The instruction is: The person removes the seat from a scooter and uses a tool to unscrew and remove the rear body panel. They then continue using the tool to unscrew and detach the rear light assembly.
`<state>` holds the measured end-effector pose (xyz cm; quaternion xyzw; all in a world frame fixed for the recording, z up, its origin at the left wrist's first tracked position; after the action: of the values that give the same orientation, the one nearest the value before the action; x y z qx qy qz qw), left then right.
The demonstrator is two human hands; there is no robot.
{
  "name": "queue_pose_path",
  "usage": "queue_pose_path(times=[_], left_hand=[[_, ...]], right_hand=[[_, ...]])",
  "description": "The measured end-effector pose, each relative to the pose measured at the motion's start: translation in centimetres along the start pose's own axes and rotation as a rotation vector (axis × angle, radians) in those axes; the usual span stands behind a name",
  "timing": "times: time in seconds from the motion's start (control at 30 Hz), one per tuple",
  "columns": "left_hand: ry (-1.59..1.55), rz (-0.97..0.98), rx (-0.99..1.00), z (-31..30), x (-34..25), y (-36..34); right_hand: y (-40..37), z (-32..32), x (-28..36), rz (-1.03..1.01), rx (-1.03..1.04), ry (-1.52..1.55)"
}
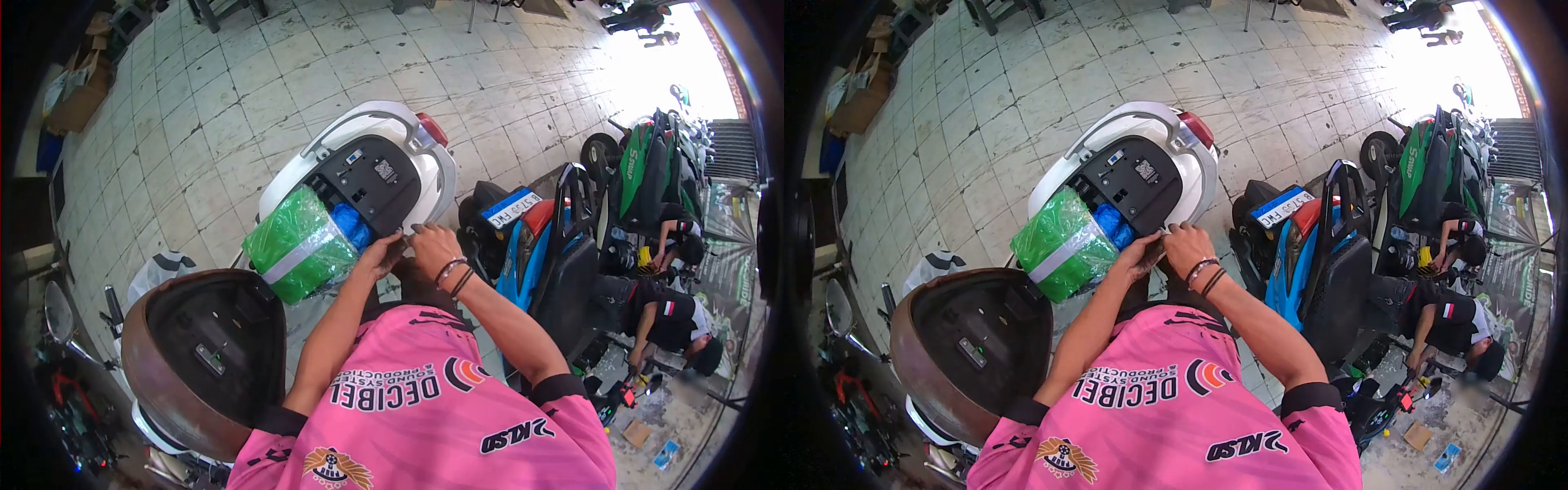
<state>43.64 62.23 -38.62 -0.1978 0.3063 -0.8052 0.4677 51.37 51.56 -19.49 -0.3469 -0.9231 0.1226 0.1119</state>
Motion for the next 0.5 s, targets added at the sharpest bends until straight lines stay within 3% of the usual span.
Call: queue_pose_path(times=[0.03,0.1,0.13,0.17,0.23,0.27,0.43,0.5], left_hand=[[0.0,-0.004,-0.028,-0.2,0.0,0.2],[-0.004,-0.001,-0.052,-0.3,0.1,0.6],[-0.018,0.009,-0.045,-0.2,0.2,0.7],[-0.029,0.015,-0.04,-0.2,0.2,0.8],[-0.011,-0.012,0.038,-0.2,-0.2,0.5],[-0.004,-0.003,0.021,-0.3,-0.2,0.5],[0.012,-0.011,0.008,0.2,0.0,-0.4],[-0.008,0.011,0.022,-0.7,0.6,0.0]], right_hand=[[-0.2,-0.2,0.1,-0.005,0.001,-0.004],[-1.6,-0.4,0.2,0.432,0.052,0.426],[-2.3,-0.1,0.2,0.414,-0.061,0.461],[-2.4,0.5,-0.1,0.411,-0.064,0.46],[-2.6,0.5,0.2,0.519,0.043,0.809],[-2.4,1.4,0.4,0.511,-0.003,0.661],[-1.9,-0.3,2.1,0.436,-0.204,0.536],[-1.0,-0.4,1.7,0.26,0.162,0.445]])
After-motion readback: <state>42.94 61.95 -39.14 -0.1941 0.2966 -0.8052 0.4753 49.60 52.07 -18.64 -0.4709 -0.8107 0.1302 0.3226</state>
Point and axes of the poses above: each hand's wrist, its own y-axis towards the middle knuckle, its own z-axis out of the palm, x = y × z, the point moved 2 cm from there along y, towards the middle knuckle, and after that the axes turned 4 degrees about -y, right-handed, at the moved point
